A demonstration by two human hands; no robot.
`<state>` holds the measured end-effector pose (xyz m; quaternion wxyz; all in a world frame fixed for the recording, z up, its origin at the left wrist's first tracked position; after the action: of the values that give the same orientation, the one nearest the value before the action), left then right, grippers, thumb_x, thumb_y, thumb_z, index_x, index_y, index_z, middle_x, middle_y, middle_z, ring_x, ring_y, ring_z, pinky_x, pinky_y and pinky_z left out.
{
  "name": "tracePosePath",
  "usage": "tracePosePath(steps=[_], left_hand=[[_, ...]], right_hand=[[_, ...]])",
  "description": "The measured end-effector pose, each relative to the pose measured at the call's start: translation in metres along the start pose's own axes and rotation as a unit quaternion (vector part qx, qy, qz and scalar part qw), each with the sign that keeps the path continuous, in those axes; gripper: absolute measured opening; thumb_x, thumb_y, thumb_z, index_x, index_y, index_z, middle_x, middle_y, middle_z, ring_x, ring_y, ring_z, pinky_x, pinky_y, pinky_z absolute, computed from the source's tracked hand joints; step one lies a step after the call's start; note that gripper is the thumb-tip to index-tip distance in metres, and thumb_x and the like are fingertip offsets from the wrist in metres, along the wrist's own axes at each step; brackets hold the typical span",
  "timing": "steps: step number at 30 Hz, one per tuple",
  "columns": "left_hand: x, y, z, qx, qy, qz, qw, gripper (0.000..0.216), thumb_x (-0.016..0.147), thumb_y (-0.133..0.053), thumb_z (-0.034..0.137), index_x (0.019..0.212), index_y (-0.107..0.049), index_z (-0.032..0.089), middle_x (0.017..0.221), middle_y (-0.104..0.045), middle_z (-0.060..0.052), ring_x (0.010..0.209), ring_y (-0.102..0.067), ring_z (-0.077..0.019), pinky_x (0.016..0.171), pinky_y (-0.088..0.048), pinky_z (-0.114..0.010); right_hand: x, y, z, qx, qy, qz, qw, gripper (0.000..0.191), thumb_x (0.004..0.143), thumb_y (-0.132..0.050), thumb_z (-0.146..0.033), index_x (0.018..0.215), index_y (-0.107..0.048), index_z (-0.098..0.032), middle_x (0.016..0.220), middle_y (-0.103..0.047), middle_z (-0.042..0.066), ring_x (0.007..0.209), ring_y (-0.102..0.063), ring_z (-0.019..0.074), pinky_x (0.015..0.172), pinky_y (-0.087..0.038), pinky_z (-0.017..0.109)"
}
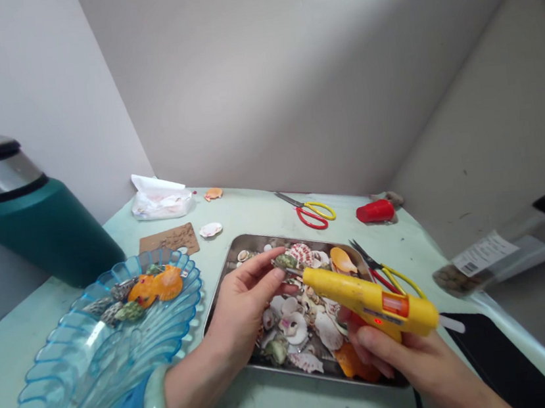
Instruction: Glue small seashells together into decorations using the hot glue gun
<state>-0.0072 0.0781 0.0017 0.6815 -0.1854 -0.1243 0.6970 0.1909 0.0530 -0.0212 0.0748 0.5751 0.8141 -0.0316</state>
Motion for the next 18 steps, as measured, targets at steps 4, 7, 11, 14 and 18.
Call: tracePosePath(steps=[4,7,11,14,18], left_hand=[[-0.0004,0.0008,0.0,0.014,0.003,0.022,1.0,0.035,0.074,-0.072,0.025,0.108,-0.068,0.019,0.103,-0.07,-0.005,0.07,-0.066,-0.0122,0.074,-0.052,-0.026],[-0.0021,-0.0017,0.0028,0.036,0.003,0.037,0.999,0.036,0.071,-0.074,0.025,0.105,-0.07,0.017,0.102,-0.071,-0.007,0.071,-0.066,-0.0141,0.072,-0.053,-0.028],[-0.0039,-0.0037,0.0057,0.059,0.006,0.059,0.996,0.036,0.068,-0.075,0.025,0.103,-0.071,0.018,0.1,-0.072,-0.007,0.066,-0.066,-0.0139,0.069,-0.054,-0.028],[-0.0037,-0.0051,0.0066,0.071,0.005,0.058,0.996,0.035,0.068,-0.074,0.024,0.102,-0.071,0.018,0.096,-0.073,-0.006,0.063,-0.065,-0.0134,0.066,-0.053,-0.027],[-0.004,-0.0066,0.0071,0.078,0.001,0.049,0.996,0.032,0.069,-0.073,0.022,0.101,-0.072,0.017,0.096,-0.073,-0.005,0.061,-0.065,-0.0119,0.063,-0.053,-0.025]], right_hand=[[0.0005,0.0016,0.0051,-0.003,-0.004,-0.024,1.0,0.04,0.079,-0.064,-0.052,0.097,-0.067,-0.017,0.063,-0.053,-0.001,0.05,-0.038,0.0087,0.052,-0.037,0.027],[0.0002,0.0036,0.0042,-0.016,0.005,-0.015,1.0,0.036,0.08,-0.065,-0.049,0.096,-0.068,-0.017,0.063,-0.053,-0.001,0.05,-0.039,0.0094,0.052,-0.037,0.027],[-0.0006,0.0023,-0.001,-0.003,0.022,-0.003,1.0,0.028,0.081,-0.066,-0.044,0.09,-0.07,-0.018,0.06,-0.052,-0.001,0.051,-0.041,0.011,0.052,-0.038,0.028],[0.0007,-0.0004,-0.0009,0.002,0.026,-0.023,0.999,0.027,0.081,-0.065,-0.043,0.089,-0.07,-0.018,0.059,-0.051,-0.002,0.051,-0.04,0.0108,0.051,-0.038,0.027],[0.0035,0.0005,0.0027,-0.014,0.028,-0.04,0.999,0.028,0.083,-0.063,-0.044,0.092,-0.068,-0.018,0.055,-0.046,-0.004,0.051,-0.04,0.0106,0.052,-0.037,0.027]])
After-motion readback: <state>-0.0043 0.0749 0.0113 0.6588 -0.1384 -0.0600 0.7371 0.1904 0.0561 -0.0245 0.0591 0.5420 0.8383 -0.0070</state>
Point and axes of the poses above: each hand's wrist, its own x-axis towards the middle knuckle, its own y-axis out of the back of the hand, z = x × y, the point moved 6 cm from there along x, towards the middle knuckle
